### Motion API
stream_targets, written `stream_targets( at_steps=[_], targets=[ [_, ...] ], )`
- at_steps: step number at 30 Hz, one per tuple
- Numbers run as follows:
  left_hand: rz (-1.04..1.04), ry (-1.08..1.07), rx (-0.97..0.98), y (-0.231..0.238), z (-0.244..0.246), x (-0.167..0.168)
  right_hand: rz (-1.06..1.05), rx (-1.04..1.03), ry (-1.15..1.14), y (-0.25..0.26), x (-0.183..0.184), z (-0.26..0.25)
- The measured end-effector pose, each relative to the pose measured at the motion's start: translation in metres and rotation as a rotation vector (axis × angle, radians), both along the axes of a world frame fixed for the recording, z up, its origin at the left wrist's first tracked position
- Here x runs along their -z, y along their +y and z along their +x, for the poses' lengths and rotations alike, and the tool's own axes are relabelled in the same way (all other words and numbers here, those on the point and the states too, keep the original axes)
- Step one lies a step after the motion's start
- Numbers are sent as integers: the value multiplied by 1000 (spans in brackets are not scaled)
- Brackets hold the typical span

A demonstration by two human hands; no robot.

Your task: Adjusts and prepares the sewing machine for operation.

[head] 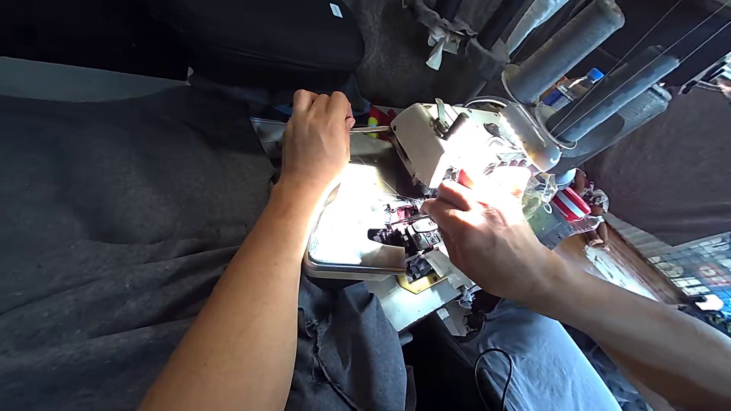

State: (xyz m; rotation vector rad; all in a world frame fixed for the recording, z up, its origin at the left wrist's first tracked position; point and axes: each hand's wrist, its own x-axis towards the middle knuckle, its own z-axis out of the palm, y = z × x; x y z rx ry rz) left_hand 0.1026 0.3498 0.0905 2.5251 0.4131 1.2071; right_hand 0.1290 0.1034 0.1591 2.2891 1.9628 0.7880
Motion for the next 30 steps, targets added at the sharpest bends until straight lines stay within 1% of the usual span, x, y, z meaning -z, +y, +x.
stream_targets(
  at_steps=[6, 11, 13, 16, 20, 25, 28, 30],
  targets=[
    [5, 9, -5, -1, 0, -1, -100, 17, 24, 4, 5, -4],
    [11, 3, -8, -1, 0, 0, -46, -15, -141, 7, 11, -8],
    [11, -1, 1, 0, 1, 0, -25, -32, -159, 7, 10, -6],
    [14, -12, 17, 1, 2, 0, 9, 5, -140, 0, 2, -4],
    [17, -16, 14, 2, 2, 2, -51, -7, -99, 0, -5, -6],
    [10, -8, 13, 0, 1, 0, -135, -43, -180, 9, -1, -15],
    [9, 9, 5, 0, 1, 0, -147, -54, -219, 14, -1, -17],
    [4, 11, 7, 0, 1, -1, -112, -54, -242, 14, 1, -14]
  ],
)
